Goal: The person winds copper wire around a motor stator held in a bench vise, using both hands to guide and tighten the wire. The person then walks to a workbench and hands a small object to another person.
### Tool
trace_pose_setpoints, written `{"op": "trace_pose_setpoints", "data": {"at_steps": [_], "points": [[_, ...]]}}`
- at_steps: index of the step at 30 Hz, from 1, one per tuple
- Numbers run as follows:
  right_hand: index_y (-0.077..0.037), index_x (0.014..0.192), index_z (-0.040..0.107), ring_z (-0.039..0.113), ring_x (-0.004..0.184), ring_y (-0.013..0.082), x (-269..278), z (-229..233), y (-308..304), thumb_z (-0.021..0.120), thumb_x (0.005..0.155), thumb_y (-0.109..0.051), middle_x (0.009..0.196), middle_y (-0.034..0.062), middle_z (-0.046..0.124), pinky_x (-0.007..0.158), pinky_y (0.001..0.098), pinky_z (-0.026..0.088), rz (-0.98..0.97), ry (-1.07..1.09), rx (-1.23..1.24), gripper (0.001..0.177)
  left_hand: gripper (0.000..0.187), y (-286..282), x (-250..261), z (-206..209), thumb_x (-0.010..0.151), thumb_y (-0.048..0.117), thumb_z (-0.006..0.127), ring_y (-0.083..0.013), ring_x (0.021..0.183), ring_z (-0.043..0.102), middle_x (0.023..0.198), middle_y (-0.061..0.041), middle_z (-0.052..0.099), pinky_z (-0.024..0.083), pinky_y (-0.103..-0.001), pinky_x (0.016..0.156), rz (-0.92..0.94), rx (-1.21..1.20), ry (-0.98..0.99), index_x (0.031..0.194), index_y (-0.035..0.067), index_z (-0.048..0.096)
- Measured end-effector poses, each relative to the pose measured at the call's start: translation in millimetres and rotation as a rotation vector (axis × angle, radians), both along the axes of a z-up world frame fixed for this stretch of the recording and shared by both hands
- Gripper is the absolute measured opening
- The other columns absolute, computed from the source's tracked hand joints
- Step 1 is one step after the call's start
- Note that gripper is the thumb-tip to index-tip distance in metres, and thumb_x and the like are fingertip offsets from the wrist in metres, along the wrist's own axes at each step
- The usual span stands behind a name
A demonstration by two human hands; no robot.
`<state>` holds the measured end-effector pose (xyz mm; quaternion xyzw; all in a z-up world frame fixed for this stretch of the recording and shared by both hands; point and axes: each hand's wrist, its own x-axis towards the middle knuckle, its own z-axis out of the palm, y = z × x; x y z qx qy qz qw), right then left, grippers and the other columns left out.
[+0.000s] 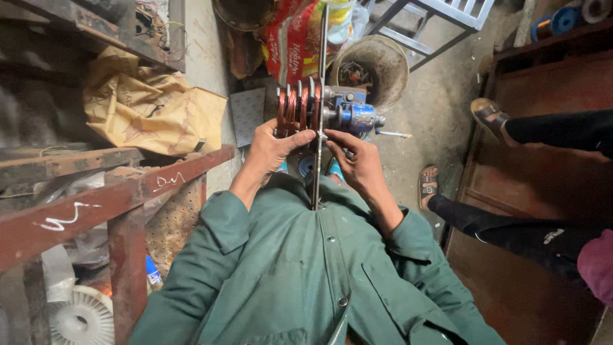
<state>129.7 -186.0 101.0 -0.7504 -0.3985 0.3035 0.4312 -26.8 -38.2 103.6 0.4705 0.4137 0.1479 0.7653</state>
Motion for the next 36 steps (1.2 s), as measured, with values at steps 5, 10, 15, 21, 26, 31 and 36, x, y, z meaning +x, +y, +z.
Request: {"op": "trace_pose_setpoints", "data": {"at_steps": [5, 10, 15, 21, 26, 31, 36], "points": [[-0.014, 0.116, 0.077, 0.073, 0.079, 0.0304, 4, 9, 6, 0.078, 0.093, -0.021, 0.098, 0.014, 0.075, 0.067, 0.0356, 0.056, 0.063, -0.25, -0.036, 0.025, 0.046, 6, 0, -7, 0.075, 0.031, 0.091, -0.0082, 0.087, 0.067, 0.096, -0.001, 0.074, 0.055, -0.025, 0.08, -0.063, 0.09, 0.078, 0.107, 0.003, 0.075], [-0.012, 0.115, 0.074, 0.072, 0.08, 0.0303, 11, 14, 5, 0.077, 0.093, -0.019, 0.097, 0.0105, 0.074, 0.066, 0.037, 0.056, 0.144, -0.329, 0.086, 0.023, 0.044, 9, 1, -13, 0.076, 0.027, 0.091, -0.0087, 0.088, 0.068, 0.096, -0.001, 0.074, 0.056, -0.026, 0.081, -0.101, 0.063, 0.036, 0.107, 0.002, 0.074], [-0.013, 0.112, 0.074, 0.071, 0.075, 0.0291, 18, 19, 6, 0.077, 0.091, -0.018, 0.092, 0.0059, 0.074, 0.061, 0.0389, 0.053, 0.243, -0.467, 0.123, 0.022, 0.038, 14, 0, -12, 0.077, 0.022, 0.09, -0.0092, 0.087, 0.068, 0.096, -0.002, 0.074, 0.057, -0.027, 0.08, -0.132, 0.042, 0.046, 0.105, 0.001, 0.075], [-0.013, 0.112, 0.072, 0.069, 0.072, 0.0293, 22, 16, 8, 0.075, 0.092, -0.017, 0.087, 0.0052, 0.071, 0.058, 0.0403, 0.052, 0.295, -0.509, 0.105, 0.02, 0.04, 11, 2, -5, 0.076, 0.026, 0.09, -0.0092, 0.088, 0.069, 0.097, -0.002, 0.075, 0.057, -0.026, 0.082, -0.114, 0.03, 0.098, 0.105, 0.002, 0.075], [-0.014, 0.115, 0.07, 0.069, 0.074, 0.0289, 23, 11, 4, 0.072, 0.093, -0.014, 0.09, 0.0047, 0.07, 0.059, 0.0401, 0.053, 0.32, -0.504, 0.109, 0.023, 0.042, 6, 5, 0, 0.077, 0.03, 0.089, -0.0082, 0.089, 0.069, 0.099, -0.001, 0.076, 0.057, -0.027, 0.083, -0.088, 0.069, 0.089, 0.108, 0.005, 0.075], [-0.014, 0.115, 0.07, 0.069, 0.072, 0.0298, 26, 12, 5, 0.072, 0.091, -0.013, 0.087, 0.0048, 0.07, 0.057, 0.0415, 0.052, 0.336, -0.492, 0.064, 0.024, 0.043, 7, 6, 1, 0.077, 0.03, 0.09, -0.0085, 0.089, 0.069, 0.099, -0.002, 0.076, 0.057, -0.027, 0.083, -0.092, 0.095, 0.088, 0.107, 0.004, 0.075], [-0.01, 0.117, 0.071, 0.069, 0.074, 0.032, 30, 13, 9, 0.071, 0.092, -0.012, 0.091, 0.008, 0.071, 0.059, 0.0421, 0.052, 0.366, -0.473, 0.116, 0.025, 0.043, 6, 5, -1, 0.076, 0.029, 0.091, -0.0085, 0.088, 0.069, 0.097, -0.002, 0.076, 0.057, -0.027, 0.082, -0.093, 0.089, 0.113, 0.106, 0.003, 0.075]]}}
